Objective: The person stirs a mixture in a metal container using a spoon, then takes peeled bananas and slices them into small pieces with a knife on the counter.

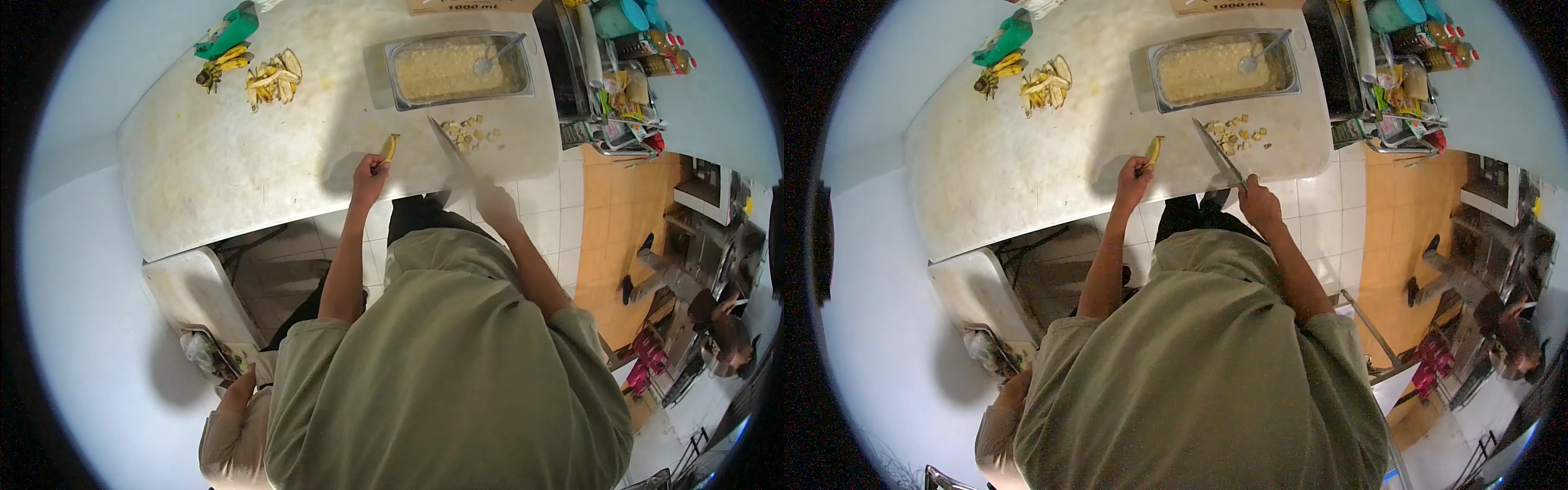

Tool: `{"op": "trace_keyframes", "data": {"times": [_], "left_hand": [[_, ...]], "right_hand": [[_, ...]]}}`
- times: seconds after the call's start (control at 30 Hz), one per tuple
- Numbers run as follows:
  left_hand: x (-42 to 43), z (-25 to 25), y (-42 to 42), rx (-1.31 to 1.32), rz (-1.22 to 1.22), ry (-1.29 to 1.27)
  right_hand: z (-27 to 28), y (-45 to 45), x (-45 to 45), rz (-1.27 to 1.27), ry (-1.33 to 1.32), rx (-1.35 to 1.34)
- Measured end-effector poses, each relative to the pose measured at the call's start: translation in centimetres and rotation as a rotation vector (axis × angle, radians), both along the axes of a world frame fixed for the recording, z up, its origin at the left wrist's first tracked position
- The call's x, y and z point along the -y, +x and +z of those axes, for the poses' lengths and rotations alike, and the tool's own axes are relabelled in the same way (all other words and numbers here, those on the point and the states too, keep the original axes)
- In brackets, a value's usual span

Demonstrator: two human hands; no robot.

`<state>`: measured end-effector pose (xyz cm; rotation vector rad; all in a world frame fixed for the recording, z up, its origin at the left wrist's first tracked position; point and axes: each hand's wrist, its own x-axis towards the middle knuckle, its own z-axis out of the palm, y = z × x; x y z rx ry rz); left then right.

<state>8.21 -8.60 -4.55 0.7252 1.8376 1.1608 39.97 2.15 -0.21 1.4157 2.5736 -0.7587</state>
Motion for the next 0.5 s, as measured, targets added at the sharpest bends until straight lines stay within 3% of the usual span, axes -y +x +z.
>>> {"op": "trace_keyframes", "data": {"times": [0.17, 0.5], "left_hand": [[-0.3, 0.0, 0.6, -0.144, -0.029, -0.015], [-1.2, 2.0, 1.3, -0.326, 0.012, -0.134]], "right_hand": [[5.3, -2.4, 0.0, -0.118, -0.097, -0.020], [2.8, -4.2, 2.1, 0.089, -0.037, -0.138]]}}
